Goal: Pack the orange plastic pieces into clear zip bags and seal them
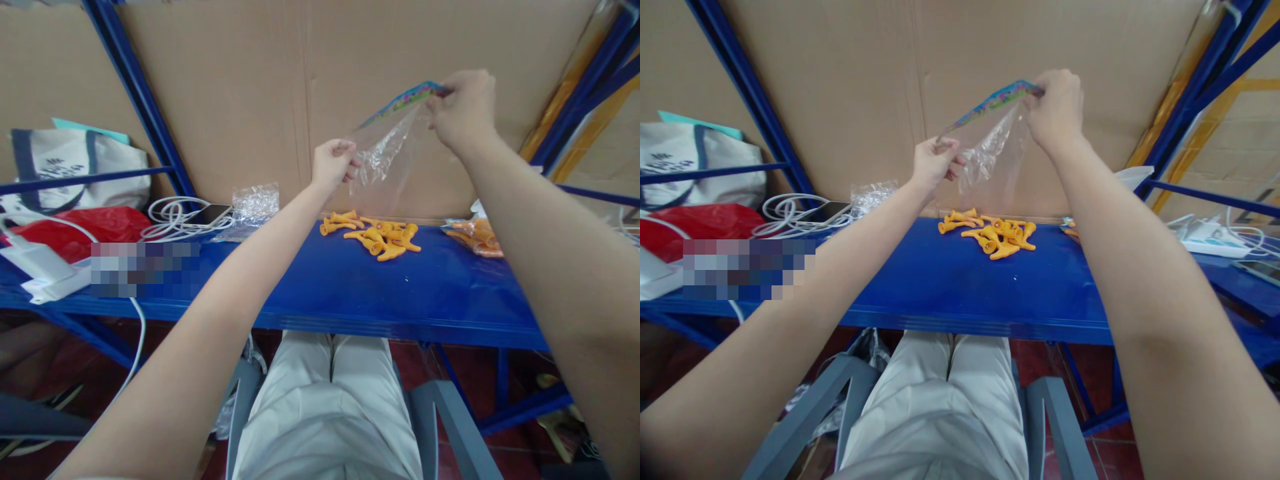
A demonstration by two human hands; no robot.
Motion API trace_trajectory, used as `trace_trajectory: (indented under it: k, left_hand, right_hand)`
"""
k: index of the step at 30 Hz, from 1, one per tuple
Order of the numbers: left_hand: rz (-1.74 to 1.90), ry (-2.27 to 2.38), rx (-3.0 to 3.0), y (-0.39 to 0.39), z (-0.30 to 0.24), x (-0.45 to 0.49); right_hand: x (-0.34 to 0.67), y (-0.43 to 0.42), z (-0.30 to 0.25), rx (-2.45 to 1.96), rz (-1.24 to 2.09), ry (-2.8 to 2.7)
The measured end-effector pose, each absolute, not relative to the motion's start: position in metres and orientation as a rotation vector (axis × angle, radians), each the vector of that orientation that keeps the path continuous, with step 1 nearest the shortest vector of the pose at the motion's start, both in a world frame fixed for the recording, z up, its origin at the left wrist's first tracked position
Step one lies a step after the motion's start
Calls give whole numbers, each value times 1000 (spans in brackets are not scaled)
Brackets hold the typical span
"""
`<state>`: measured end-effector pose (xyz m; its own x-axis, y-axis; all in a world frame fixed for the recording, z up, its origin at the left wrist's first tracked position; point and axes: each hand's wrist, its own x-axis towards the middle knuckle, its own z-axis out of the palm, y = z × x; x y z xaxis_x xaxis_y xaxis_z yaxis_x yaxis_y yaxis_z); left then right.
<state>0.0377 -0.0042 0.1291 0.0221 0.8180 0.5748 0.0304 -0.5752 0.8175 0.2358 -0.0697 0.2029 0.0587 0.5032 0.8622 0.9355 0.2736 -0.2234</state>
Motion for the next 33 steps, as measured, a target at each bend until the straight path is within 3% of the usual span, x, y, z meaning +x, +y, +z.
trace_trajectory:
  k: [7,12,15,18,22,28,33]
  left_hand:
    - [1647,771,1506,-20,101,1]
    - [1455,772,1468,-9,47,-19]
    - [1162,790,1519,-5,28,-30]
    - [904,876,1558,-6,21,-38]
    - [751,857,1500,-10,21,-43]
    - [1051,945,1229,-6,21,-41]
    - [1005,1092,1329,-4,15,-34]
  right_hand:
    - [203,-55,143,-789,-225,-1406]
    - [199,-30,70,-940,349,-1215]
    - [204,-23,42,-1014,849,-1154]
    - [204,-28,28,-1080,1138,-1121]
    - [196,-35,22,-1120,1162,-1028]
    - [191,-36,18,-1103,1148,-1001]
    - [191,-36,15,-1109,1086,-1074]
